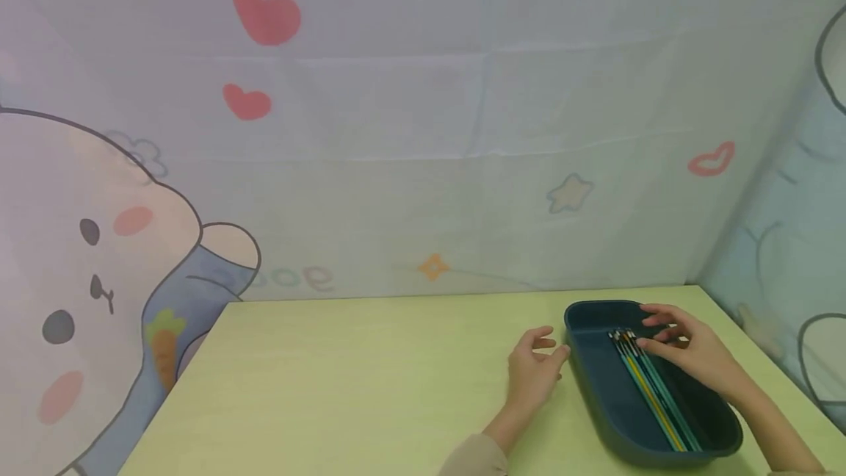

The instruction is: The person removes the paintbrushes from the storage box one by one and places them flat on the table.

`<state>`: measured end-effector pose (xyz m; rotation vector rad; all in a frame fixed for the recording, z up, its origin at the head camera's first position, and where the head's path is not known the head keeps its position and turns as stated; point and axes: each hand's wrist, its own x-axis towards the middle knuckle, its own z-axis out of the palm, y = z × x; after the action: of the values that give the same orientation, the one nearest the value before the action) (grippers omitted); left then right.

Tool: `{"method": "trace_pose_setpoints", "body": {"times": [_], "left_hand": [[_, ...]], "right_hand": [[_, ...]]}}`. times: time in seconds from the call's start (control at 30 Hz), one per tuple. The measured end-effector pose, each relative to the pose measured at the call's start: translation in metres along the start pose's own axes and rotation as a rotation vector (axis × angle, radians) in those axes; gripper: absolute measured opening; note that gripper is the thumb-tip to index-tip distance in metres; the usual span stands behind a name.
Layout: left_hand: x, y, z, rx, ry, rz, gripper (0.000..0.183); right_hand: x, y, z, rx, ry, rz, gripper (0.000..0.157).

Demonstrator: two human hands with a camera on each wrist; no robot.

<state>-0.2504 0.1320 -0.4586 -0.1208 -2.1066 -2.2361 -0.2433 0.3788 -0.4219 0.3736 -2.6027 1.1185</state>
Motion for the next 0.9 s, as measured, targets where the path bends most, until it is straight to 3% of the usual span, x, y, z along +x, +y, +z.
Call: {"method": "trace_pose_setpoints", "body": {"times": [0.53,0.9], "left_hand": [[0.014,-0.006,0.019,-0.046,0.011,-0.074,0.039],[0.021,-0.009,0.027,-0.066,0.025,-0.116,0.043]], "right_hand": [[0.005,0.023,-0.016,-0.049,-0.047,0.198,0.062],[0.003,0.040,-0.025,-0.023,-0.068,0.258,0.061]]}}
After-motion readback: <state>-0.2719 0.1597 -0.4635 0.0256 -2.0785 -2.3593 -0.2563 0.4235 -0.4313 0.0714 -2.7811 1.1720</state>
